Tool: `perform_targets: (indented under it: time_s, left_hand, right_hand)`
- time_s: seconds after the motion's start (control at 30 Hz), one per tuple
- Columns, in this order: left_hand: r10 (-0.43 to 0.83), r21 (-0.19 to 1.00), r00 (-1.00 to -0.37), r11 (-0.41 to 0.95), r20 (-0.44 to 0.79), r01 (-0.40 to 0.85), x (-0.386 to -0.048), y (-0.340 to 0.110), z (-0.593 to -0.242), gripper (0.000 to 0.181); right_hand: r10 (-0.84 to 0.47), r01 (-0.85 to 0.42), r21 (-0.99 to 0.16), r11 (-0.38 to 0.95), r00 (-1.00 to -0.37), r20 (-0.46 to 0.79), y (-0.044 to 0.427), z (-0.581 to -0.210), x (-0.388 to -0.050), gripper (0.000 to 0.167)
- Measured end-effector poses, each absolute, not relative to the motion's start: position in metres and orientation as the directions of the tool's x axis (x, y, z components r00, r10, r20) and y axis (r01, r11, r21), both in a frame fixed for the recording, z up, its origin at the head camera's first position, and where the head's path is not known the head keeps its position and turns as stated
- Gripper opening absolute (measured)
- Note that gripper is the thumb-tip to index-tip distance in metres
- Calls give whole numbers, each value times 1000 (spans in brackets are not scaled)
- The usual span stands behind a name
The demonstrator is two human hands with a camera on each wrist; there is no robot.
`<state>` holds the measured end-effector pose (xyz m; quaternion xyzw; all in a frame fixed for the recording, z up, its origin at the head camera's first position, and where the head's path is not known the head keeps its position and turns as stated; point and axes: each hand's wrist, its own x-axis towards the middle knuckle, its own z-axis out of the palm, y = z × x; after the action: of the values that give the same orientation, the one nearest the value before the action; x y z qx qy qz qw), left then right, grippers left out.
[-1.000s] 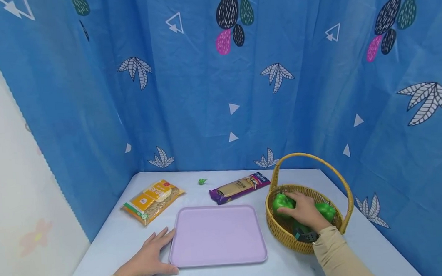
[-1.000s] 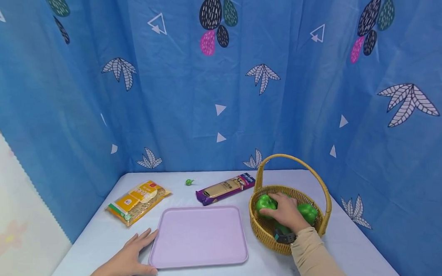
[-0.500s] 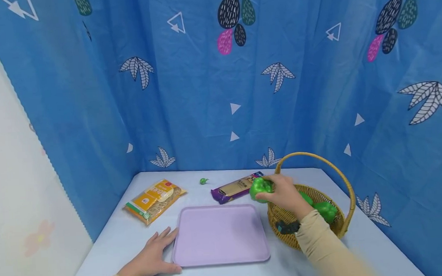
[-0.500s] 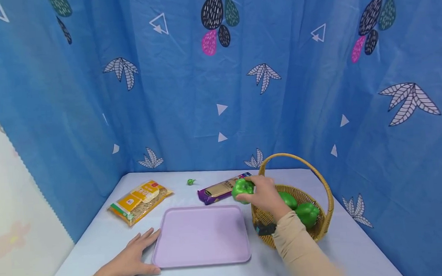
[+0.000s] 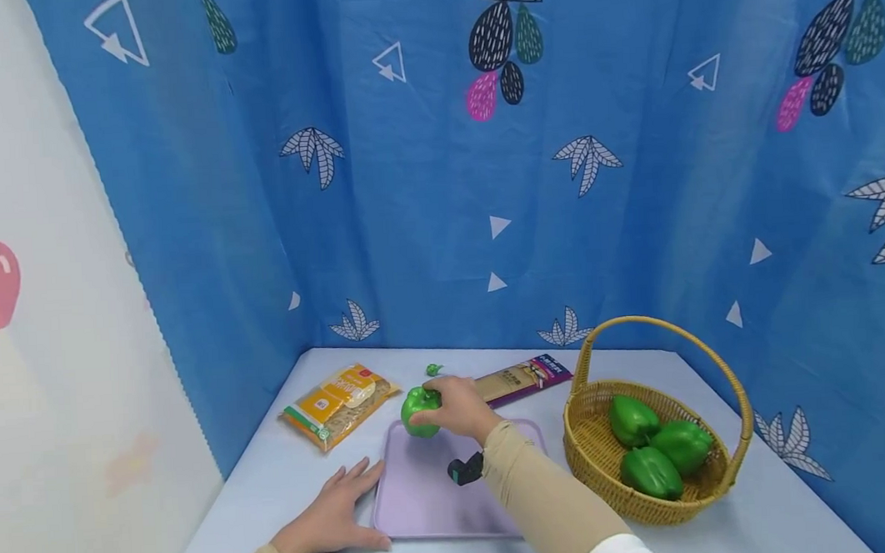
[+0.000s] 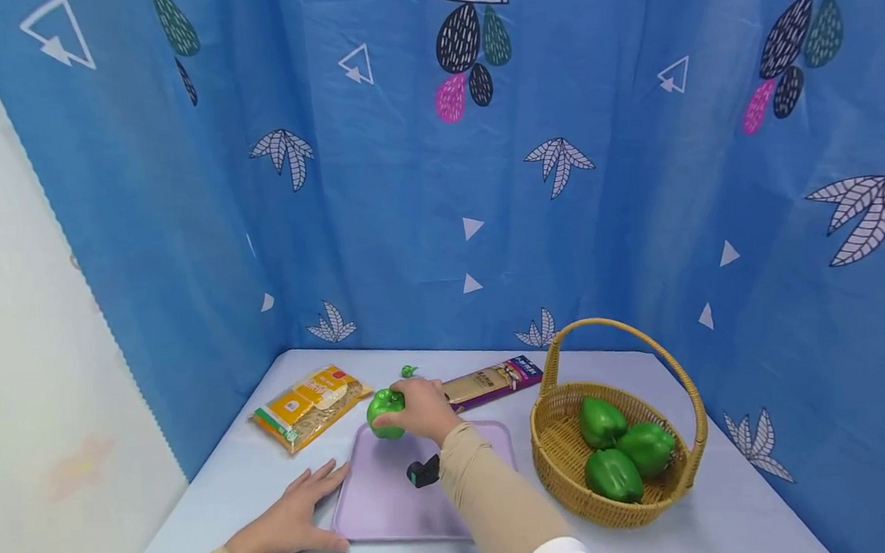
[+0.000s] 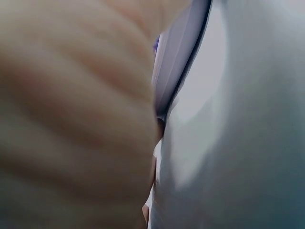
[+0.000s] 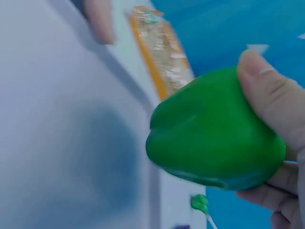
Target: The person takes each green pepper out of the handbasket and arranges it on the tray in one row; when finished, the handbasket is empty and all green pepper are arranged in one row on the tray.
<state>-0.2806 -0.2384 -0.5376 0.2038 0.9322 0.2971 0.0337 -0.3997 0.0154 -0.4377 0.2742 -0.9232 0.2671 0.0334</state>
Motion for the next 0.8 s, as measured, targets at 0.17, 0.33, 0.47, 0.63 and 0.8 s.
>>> perform_targets:
  time_s: [0.17, 0.33, 0.47, 0.63, 0.8]
  left_hand:
    - [401, 577, -915, 736, 51, 354, -279, -236, -538, 118]
    - [395, 568, -917, 742, 59, 356, -279, -237, -538, 120]
    - [397, 564, -916, 743, 61, 360, -279, -238, -538, 121]
    - [385, 571, -922, 746, 48, 342, -279, -239, -538, 121]
    - [385, 576, -922, 742, 52, 342, -280, -240, -538, 121]
  right_hand:
    - [-540, -571, -421, 704, -816, 203, -5, -443, -401, 73]
    - [-547, -566, -407, 717, -819, 175, -15, -450, -402, 75]
    - [-539, -551, -407, 729, -828, 155, -17, -454, -402, 77]
    - [-542, -550, -391, 738, -829, 142, -19, -454, -402, 80]
    - [-545, -553, -361, 751, -828, 135, -21, -452, -404, 81]
